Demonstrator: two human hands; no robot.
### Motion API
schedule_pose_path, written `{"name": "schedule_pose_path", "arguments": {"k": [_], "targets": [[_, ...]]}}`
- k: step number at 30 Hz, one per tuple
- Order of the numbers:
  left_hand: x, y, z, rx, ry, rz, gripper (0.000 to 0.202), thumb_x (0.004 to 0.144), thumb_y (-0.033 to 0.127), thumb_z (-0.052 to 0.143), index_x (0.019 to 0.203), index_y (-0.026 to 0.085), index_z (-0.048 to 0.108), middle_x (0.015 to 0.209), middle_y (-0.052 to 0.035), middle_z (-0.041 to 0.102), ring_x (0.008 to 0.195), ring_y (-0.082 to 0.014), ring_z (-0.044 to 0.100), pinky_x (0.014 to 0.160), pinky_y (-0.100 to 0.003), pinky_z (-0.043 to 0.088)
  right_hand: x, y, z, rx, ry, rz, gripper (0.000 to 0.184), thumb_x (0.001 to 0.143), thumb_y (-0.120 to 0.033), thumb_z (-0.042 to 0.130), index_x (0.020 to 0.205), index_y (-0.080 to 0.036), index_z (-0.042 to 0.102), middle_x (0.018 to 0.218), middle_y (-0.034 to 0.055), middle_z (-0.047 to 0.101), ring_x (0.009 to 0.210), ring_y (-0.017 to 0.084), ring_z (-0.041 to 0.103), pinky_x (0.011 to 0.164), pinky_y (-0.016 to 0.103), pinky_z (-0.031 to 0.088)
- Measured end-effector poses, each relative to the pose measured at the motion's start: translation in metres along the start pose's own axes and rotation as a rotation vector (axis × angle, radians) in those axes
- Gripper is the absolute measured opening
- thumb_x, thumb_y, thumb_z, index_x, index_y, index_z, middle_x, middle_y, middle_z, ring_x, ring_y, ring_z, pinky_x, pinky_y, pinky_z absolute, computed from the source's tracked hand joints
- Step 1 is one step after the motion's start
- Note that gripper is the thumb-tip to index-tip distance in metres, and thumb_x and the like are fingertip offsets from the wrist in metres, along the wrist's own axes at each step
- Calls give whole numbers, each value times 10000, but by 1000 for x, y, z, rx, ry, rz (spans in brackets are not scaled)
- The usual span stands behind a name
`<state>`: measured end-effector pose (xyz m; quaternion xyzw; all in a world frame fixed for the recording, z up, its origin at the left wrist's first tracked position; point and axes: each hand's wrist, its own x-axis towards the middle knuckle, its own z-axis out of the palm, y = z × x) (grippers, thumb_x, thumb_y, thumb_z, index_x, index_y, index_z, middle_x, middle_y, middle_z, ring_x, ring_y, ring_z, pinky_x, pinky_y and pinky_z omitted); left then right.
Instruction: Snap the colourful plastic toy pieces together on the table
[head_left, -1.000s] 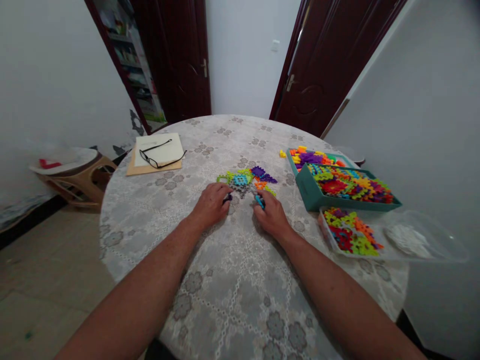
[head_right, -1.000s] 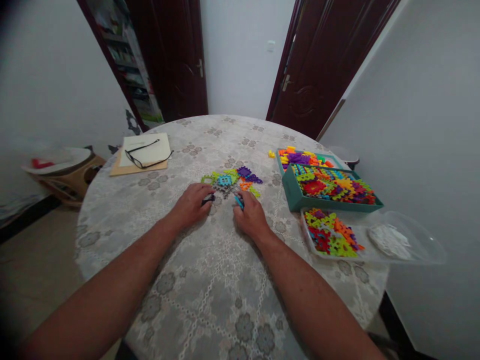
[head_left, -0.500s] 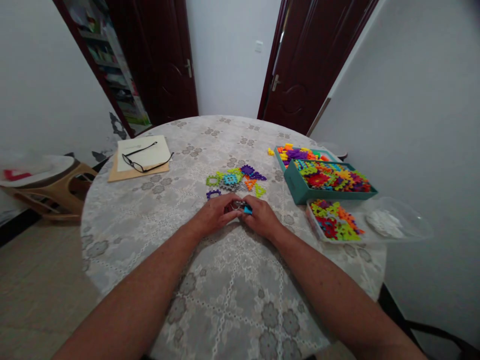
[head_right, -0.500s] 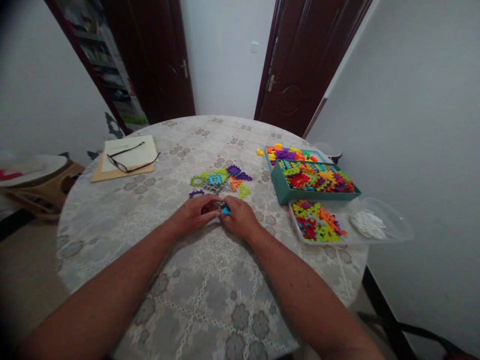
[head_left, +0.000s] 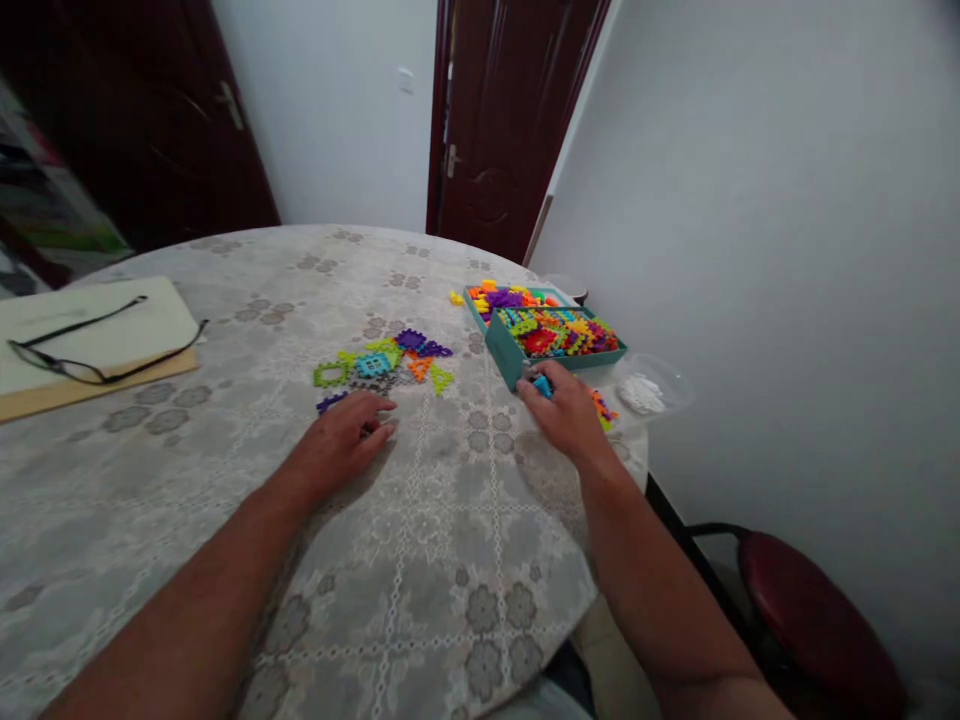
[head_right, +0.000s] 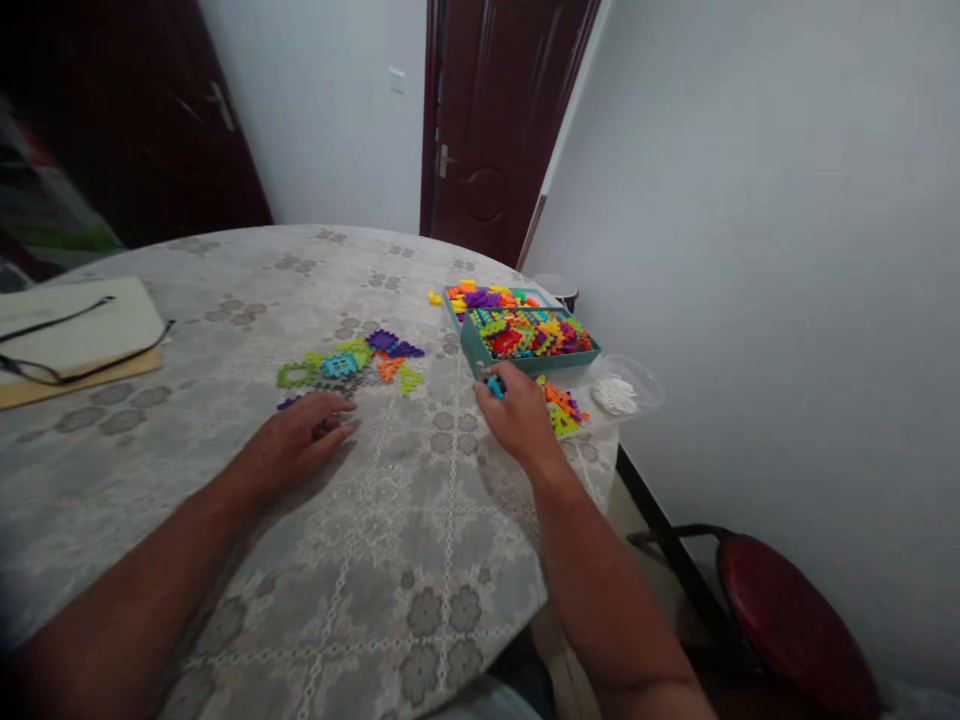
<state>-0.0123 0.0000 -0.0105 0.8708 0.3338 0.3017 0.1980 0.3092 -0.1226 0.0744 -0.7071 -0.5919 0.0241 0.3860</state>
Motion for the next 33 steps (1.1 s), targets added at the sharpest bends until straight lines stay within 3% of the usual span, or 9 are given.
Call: {"name": "schedule_pose_path", "arguments": {"k": [4, 9, 12, 14, 17, 21, 24, 30, 33], "targets": [[1, 0, 0, 6, -15, -15, 371, 963, 473, 577, 1170, 191, 700, 1124, -104, 714, 910, -238, 682, 898, -393, 572, 0, 44, -36, -123, 102, 172, 307, 895, -523, 639, 894, -218, 673, 741, 3, 653, 683, 189, 552, 657, 301, 377], [2, 1, -1, 15, -35, -31, 379, 957, 475, 563, 1160, 186, 702, 1126, -111, 719, 930, -252, 680, 921, -411, 570, 5, 88, -60, -173, -58, 169, 330, 863, -544, 641, 845, -217, 682, 750, 11, 663, 707, 198, 578, 671, 313, 406], [2, 2, -1, 16, -23, -13, 364, 962, 456, 564, 1167, 187, 696, 1133, -113, 712, 938, -248, 676, 934, -416, 567, 6, 90, -58, -171, 83, 169, 312, 864, -500, 641, 918, -201, 713, 914, 64, 735, 829, 226, 642, 770, 345, 473], [1, 2, 0, 19, -13, 4, 338, 969, 430, 560, 1168, 191, 691, 1139, -111, 707, 931, -236, 672, 933, -410, 566, 4, 75, -49, -142, 185, 149, 285, 888, -465, 629, 939, -199, 717, 965, 85, 747, 880, 243, 665, 825, 371, 500], [-1, 2, 2, 20, -14, 18, 294, 980, 375, 557, 1172, 191, 681, 1182, -116, 687, 907, -210, 667, 929, -400, 563, -1, 36, -27, -25, 109, 28, 233, 943, -414, 607, 962, -212, 720, 980, 88, 748, 903, 251, 684, 860, 394, 528], [-5, 1, 3, 8, -5, 26, 255, 987, 300, 564, 1201, 199, 658, 1213, -110, 664, 923, -196, 661, 903, -377, 558, 2, -15, 16, 120, -277, -254, 234, 991, -353, 607, 1171, -244, 711, 1231, 105, 723, 1128, 265, 679, 963, 414, 544], [-6, 1, 3, 17, 0, 43, 233, 991, 264, 566, 1199, 205, 653, 1222, -106, 657, 984, -203, 655, 931, -379, 550, 25, -31, 59, 116, -436, -344, 321, 1012, -346, 608, 1309, -247, 679, 1382, 116, 681, 1299, 264, 621, 1104, 445, 494], [-8, 0, 6, 49, 30, 69, 222, 983, 233, 572, 1165, 171, 682, 1191, -138, 681, 1130, -259, 642, 1021, -430, 537, 92, -29, 151, -112, -353, -313, 444, 1051, -230, 443, 1434, -114, 635, 1489, 204, 614, 1436, 283, 517, 1243, 471, 363], [-9, 0, 9, 85, 44, 57, 227, 974, 223, 584, 1165, 173, 696, 1206, -144, 689, 1179, -279, 634, 1067, -453, 523, 114, -29, 184, -202, -335, -252, 478, 1073, -267, 428, 1502, -140, 597, 1603, 196, 508, 1508, 307, 435, 1254, 501, 335]]}}
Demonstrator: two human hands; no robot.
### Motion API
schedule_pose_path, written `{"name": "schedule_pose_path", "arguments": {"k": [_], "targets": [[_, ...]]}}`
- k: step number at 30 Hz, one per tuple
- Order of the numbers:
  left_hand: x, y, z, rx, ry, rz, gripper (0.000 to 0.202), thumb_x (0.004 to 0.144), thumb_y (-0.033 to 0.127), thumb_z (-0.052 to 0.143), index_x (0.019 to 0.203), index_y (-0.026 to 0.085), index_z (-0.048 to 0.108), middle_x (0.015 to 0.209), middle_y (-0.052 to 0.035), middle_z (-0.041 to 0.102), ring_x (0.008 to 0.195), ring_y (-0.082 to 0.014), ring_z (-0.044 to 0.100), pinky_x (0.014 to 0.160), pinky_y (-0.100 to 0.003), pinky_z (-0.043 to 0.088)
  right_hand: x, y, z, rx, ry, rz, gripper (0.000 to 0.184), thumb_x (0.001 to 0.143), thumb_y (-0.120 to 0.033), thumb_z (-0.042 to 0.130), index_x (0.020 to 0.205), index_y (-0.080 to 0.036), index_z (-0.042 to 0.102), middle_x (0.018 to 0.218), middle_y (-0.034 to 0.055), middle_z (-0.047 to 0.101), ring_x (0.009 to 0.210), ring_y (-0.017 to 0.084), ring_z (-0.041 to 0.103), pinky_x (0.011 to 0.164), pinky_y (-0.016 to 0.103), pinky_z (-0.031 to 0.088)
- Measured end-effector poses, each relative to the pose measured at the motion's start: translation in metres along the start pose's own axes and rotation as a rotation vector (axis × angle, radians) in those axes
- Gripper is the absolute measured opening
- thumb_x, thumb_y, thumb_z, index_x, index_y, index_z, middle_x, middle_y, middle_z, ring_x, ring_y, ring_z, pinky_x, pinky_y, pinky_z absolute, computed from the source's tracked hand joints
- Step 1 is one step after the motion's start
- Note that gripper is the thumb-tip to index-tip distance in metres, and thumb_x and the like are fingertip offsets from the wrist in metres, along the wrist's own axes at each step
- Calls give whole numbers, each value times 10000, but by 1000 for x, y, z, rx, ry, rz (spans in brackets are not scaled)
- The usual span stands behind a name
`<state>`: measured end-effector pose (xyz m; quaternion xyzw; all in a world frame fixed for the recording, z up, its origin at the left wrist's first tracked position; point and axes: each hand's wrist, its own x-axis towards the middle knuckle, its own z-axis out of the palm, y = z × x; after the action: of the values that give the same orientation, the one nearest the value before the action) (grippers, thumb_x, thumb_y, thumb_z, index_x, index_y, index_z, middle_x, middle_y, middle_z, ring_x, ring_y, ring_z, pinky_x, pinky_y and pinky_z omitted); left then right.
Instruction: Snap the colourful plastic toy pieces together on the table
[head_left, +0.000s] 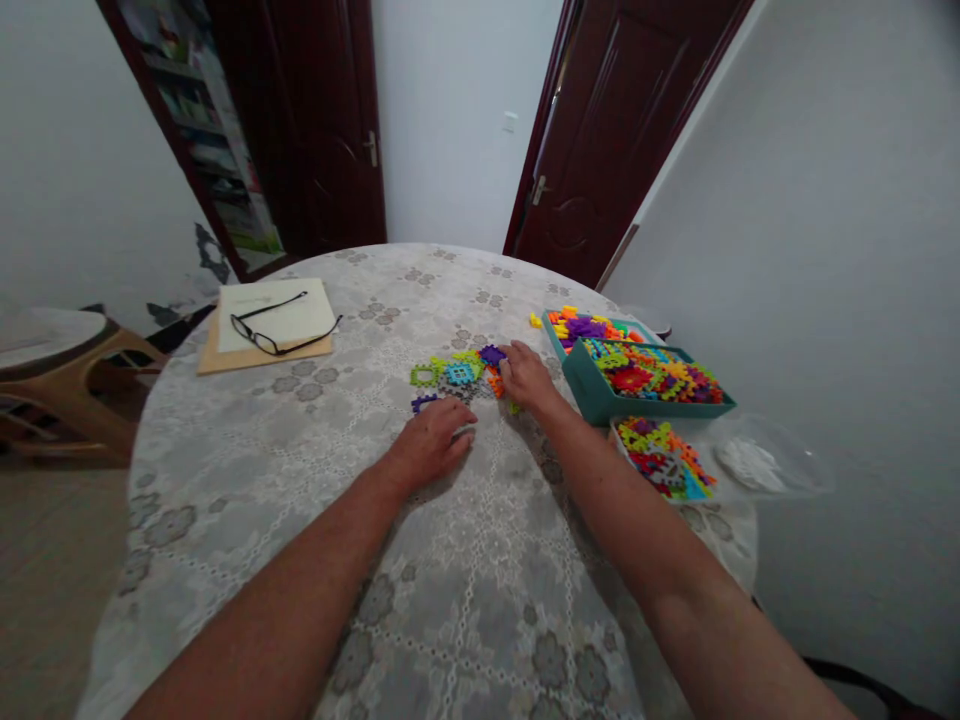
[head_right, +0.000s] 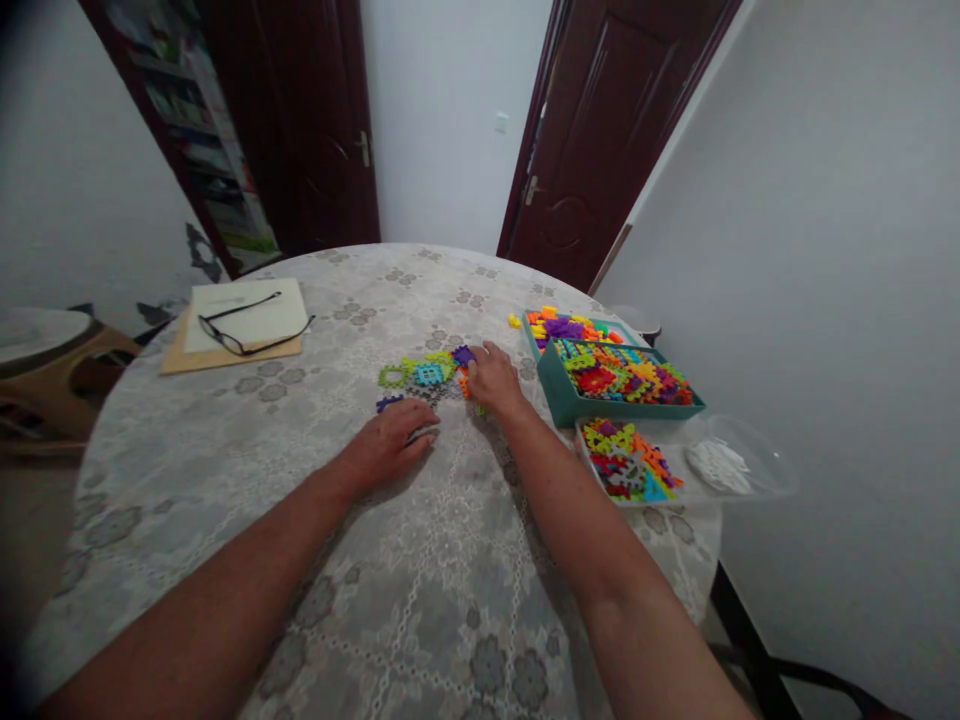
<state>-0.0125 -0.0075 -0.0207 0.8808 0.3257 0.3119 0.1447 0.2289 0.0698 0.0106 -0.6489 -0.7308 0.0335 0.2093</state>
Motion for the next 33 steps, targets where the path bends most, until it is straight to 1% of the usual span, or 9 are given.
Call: {"name": "schedule_pose_path", "arguments": {"k": [4, 7, 9, 13, 19, 23, 26, 29, 33], "targets": [[-1, 2, 0, 28, -8, -19, 224, 963, 216, 602, 1159, 191, 706, 1210, -131, 694, 1171, -281, 639, 1062, -450, 531, 25, -2, 18, -29, -99, 32, 503, 1083, -398, 471, 1549, -234, 566, 1654, 161, 450, 1504, 340, 430, 1226, 527, 349], [-1, 3, 0, 48, -9, -30, 229, 951, 209, 619, 1160, 192, 711, 1214, -133, 696, 1174, -292, 633, 1071, -470, 526, 32, -4, 23, -36, -147, 22, 518, 1065, -454, 518, 1551, -279, 557, 1593, 137, 522, 1450, 327, 485, 1205, 508, 366], [-1, 3, -1, 57, -10, -41, 238, 947, 208, 625, 1167, 185, 711, 1221, -141, 689, 1176, -301, 628, 1070, -480, 526, 28, -5, 25, -33, -139, 0, 505, 1055, -444, 540, 1529, -277, 573, 1518, 129, 587, 1402, 303, 522, 1191, 476, 384], [-1, 4, 0, 61, 19, -68, 278, 937, 188, 626, 1206, 194, 696, 1247, -141, 668, 1194, -302, 613, 1079, -490, 522, 6, -8, 28, -13, -89, -83, 445, 1044, -365, 549, 1460, -228, 628, 1418, 142, 642, 1334, 268, 560, 1162, 410, 409], [1, 6, -5, 117, 106, -165, 380, 912, 164, 658, 1287, 219, 661, 1304, -133, 630, 1243, -304, 589, 1078, -480, 526, -32, -11, 23, 64, -58, -151, 379, 1019, -324, 597, 1370, -208, 679, 1342, 133, 675, 1276, 247, 592, 1144, 397, 429], [1, 7, -11, 217, 72, -232, 317, 899, 208, 711, 1215, 237, 691, 1298, -122, 626, 1167, -305, 606, 1005, -463, 545, -54, -15, 10, 200, -78, -225, 328, 962, -275, 680, 1275, -184, 714, 1261, 125, 713, 1223, 240, 624, 1118, 401, 456], [1, 6, -14, 259, 54, -273, 252, 905, 229, 709, 1157, 246, 703, 1222, -101, 628, 1074, -274, 622, 914, -407, 547, -73, -19, 0, 330, -84, -260, 328, 916, -265, 729, 1237, -197, 727, 1211, 106, 729, 1170, 231, 650, 1080, 398, 483], [1, 5, -15, 301, 42, -289, 185, 918, 268, 698, 1100, 237, 708, 1124, -92, 619, 1008, -259, 620, 837, -372, 532, -87, -21, -9, 483, -96, -196, 330, 888, -322, 751, 1199, -214, 743, 1184, 84, 743, 1124, 226, 674, 1041, 396, 513], [2, 4, -17, 351, 71, -278, 128, 976, 303, 618, 1029, 216, 696, 1057, -111, 624, 982, -275, 609, 831, -393, 521, -89, -15, -17, 791, -115, 71, 390, 894, -494, 721, 1179, -229, 742, 1094, 64, 778, 1003, 234, 727, 979, 427, 578]]}}
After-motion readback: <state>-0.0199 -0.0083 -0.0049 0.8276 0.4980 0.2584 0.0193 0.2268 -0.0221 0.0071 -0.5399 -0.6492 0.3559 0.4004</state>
